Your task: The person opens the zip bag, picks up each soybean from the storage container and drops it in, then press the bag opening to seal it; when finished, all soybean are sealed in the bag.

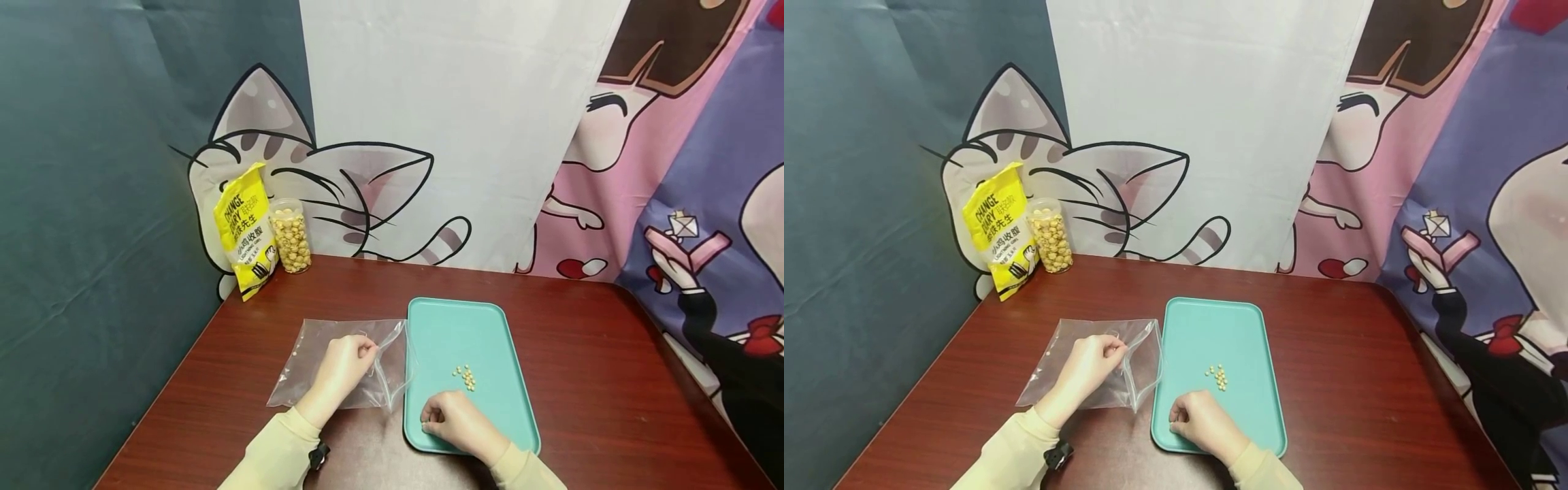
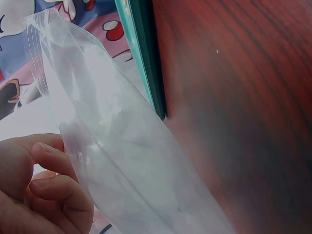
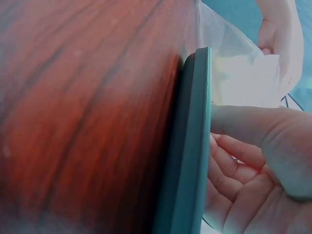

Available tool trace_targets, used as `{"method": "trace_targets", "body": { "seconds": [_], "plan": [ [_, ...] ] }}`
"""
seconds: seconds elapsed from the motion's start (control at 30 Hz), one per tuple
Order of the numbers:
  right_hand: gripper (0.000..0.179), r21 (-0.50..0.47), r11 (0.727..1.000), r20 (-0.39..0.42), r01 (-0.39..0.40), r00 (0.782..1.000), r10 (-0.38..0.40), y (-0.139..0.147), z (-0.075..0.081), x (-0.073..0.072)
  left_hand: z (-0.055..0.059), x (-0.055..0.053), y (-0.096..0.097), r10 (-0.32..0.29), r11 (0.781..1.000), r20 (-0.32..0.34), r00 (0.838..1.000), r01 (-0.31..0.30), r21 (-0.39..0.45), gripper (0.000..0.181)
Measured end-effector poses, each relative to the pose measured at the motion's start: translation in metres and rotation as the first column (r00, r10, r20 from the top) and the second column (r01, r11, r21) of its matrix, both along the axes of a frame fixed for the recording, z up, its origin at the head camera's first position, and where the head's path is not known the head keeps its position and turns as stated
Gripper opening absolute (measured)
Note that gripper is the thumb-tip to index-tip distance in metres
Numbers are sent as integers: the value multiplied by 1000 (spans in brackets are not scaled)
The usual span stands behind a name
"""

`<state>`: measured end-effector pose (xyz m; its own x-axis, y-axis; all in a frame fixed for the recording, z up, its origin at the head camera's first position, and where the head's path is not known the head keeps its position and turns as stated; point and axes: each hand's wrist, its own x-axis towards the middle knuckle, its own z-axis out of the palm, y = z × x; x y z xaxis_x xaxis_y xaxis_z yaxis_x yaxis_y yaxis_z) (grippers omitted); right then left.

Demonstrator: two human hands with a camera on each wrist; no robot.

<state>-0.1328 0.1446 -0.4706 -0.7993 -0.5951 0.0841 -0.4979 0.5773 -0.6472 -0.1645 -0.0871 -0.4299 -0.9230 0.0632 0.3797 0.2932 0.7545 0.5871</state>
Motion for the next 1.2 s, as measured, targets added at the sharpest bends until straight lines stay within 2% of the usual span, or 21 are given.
{"method": "trace_targets", "body": {
  "seconds": [0.2,0.33,0.53,0.7,0.83,0.97,1.2],
  "plan": [
    [11,-15,1000,25,-2,1000,3,1,1,1,-2,2,3,-10,1000,0,1000,10,8,9],
    [11,-56,998,-13,4,1000,-5,1,2,0,-5,2,5,-24,1000,1,1000,24,3,9],
    [7,-194,976,-139,101,982,-129,-1,7,-4,-5,2,6,-17,1000,-20,1000,17,1,9],
    [8,-255,951,-166,177,961,-223,-2,13,-6,-5,3,6,-16,1000,-27,1000,16,-4,9],
    [9,-270,938,-177,217,946,-270,-4,15,-7,-6,3,6,-15,1000,-24,1000,15,-5,9],
    [9,-265,937,-191,227,940,-282,-8,16,-8,-6,3,6,-16,1000,-30,999,16,-2,9],
    [7,-230,947,-148,223,954,-261,-14,15,-11,-5,3,9,-28,1000,-42,999,28,-5,9]
  ]
}}
